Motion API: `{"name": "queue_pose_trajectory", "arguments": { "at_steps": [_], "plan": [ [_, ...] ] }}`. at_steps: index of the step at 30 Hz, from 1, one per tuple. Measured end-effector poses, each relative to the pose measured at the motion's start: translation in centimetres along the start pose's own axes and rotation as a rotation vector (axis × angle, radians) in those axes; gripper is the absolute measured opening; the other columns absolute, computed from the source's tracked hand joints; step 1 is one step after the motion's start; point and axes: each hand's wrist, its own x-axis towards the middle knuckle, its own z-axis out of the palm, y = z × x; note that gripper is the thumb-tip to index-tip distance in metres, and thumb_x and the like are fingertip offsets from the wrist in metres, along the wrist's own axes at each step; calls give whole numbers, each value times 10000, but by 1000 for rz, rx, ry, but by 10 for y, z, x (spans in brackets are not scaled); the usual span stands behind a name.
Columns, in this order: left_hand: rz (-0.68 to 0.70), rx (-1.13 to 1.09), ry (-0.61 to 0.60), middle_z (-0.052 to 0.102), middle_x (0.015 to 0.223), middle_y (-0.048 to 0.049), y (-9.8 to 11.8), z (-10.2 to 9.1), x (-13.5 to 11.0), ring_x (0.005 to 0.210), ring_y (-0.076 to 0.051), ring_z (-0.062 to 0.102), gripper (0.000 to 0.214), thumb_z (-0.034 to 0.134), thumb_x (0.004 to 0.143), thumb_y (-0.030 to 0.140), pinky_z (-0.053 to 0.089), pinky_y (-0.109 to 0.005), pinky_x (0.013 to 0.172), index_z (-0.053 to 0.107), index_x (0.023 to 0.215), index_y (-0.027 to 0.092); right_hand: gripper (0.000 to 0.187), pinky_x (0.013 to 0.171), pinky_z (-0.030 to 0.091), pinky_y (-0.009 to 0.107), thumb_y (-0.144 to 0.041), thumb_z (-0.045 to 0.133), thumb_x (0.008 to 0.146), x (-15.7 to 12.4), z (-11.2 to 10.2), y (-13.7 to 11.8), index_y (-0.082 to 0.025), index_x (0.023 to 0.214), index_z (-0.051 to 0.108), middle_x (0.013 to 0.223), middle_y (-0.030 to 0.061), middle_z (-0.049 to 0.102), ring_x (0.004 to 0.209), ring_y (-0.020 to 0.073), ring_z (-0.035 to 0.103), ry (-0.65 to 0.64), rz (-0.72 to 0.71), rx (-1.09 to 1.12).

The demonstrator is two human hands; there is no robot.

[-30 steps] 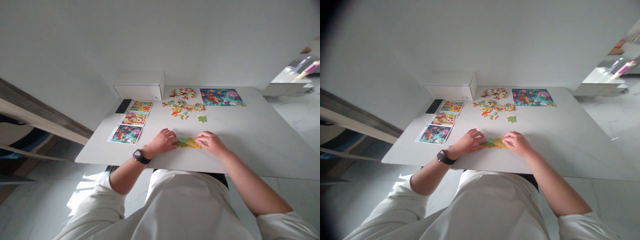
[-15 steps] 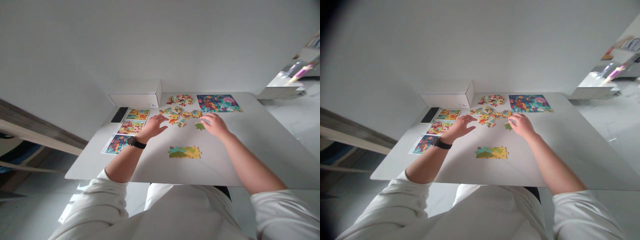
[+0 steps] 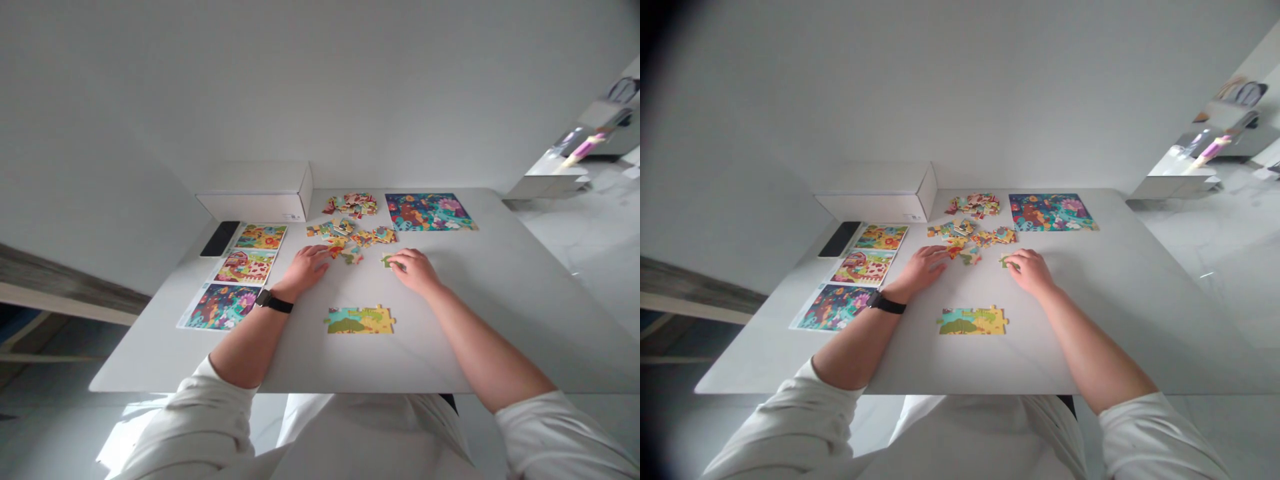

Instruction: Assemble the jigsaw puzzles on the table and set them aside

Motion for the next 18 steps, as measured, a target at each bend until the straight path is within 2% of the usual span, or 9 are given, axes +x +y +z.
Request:
{"name": "queue_pose_trajectory", "arguments": {
  "at_steps": [4,9,14,18],
  "plan": [
    [41,-20,-22,635,1605,-73,0,2,0,1467,-265,587,555,570,993,216,454,-494,1273,643,1540,273,302,1054,572,478,-184,632,965,-2,0,-2,-273,1177,828,1223,71,823,1123,289,734,-40,-12,31],
    [43,9,-49,672,1558,-89,-1,6,-2,1469,-283,586,543,532,1019,224,414,-552,1284,631,1551,270,406,1103,562,507,-148,631,937,-2,1,-2,-262,1295,783,1283,74,816,1205,298,726,-53,-3,56],
    [14,37,-40,673,1524,-101,0,3,-3,1421,-292,603,534,571,1008,244,446,-518,1249,643,1536,277,414,1129,552,507,-147,620,945,-2,1,-3,-271,1307,778,1311,74,796,1229,292,712,-34,-42,84],
    [-23,40,-7,680,1433,-120,-2,4,-4,1362,-293,626,440,594,1016,302,462,-493,1236,720,1437,267,368,1106,558,519,-177,624,954,-4,1,-1,-279,1255,807,1255,98,773,1211,308,692,-11,-26,52]
  ]
}}
